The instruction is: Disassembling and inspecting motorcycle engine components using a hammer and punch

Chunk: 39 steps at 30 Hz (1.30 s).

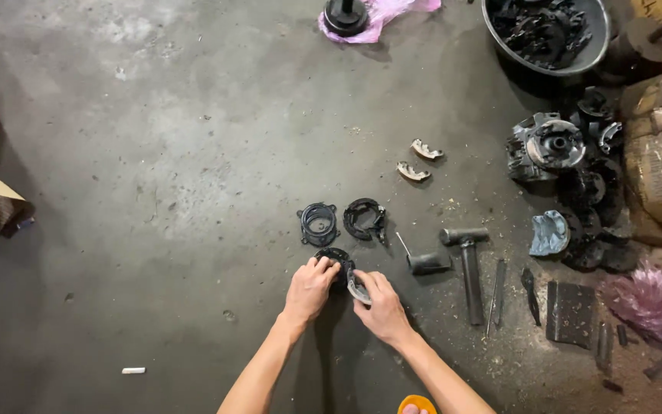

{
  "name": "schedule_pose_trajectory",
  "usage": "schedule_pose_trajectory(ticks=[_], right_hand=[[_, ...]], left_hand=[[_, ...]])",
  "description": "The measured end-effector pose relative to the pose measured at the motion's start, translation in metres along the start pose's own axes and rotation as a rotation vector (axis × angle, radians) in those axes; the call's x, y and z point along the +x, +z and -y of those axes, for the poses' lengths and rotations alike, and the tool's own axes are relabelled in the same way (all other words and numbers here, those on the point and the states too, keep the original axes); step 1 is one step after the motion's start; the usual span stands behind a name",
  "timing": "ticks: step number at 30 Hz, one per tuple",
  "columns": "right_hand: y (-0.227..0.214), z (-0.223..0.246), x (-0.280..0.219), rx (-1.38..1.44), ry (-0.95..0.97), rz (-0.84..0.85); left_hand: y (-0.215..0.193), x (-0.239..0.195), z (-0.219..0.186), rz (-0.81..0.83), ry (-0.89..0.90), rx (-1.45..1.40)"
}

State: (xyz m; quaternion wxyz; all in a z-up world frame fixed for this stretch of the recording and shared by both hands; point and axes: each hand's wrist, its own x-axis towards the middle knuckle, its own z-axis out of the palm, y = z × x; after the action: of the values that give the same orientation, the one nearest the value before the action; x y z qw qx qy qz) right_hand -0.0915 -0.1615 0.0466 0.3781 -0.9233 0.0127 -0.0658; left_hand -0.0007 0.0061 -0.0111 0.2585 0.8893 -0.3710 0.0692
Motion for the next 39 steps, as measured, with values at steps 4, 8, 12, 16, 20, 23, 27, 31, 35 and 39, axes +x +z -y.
schedule_pose_trajectory(ticks=[4, 8, 12, 16, 20, 23, 27, 31, 35, 39], right_hand=[[0.008, -0.014, -0.004, -0.100, -0.004, 0.032], [0.009, -0.016, -0.005, -0.184, -0.024, 0.073], [0.016, -0.015, -0.008, -0.244, 0.012, 0.119], [0.019, -0.012, -0.006, -0.272, 0.030, 0.132], [0.018, -0.016, -0.005, -0.354, -0.026, 0.110], [0.010, -0.029, 0.005, -0.354, -0.045, 0.167], [0.049, -0.062, -0.009, -0.510, -0.106, 0.244], [0.017, -0.025, -0.008, -0.284, -0.019, 0.196], [-0.038, -0.039, 0.038, 0.029, 0.126, -0.057], [-0.068, -0.117, 0.102, -0.259, 0.147, -0.265]], left_hand=[[0.002, -0.001, 0.003, 0.024, 0.004, 0.004], [0.003, -0.002, 0.001, 0.053, -0.016, 0.016], [0.004, -0.003, 0.003, 0.077, -0.023, 0.016], [0.004, -0.002, 0.004, 0.065, -0.027, 0.006], [0.005, -0.005, 0.003, 0.061, -0.006, 0.001], [0.007, -0.003, 0.002, 0.062, 0.012, 0.012], [0.006, -0.002, 0.004, 0.139, 0.049, 0.087], [-0.004, -0.005, -0.001, 0.083, 0.078, -0.012], [0.001, -0.014, -0.008, 0.100, -0.056, 0.059], [0.006, -0.015, -0.019, 0.042, -0.162, -0.055]])
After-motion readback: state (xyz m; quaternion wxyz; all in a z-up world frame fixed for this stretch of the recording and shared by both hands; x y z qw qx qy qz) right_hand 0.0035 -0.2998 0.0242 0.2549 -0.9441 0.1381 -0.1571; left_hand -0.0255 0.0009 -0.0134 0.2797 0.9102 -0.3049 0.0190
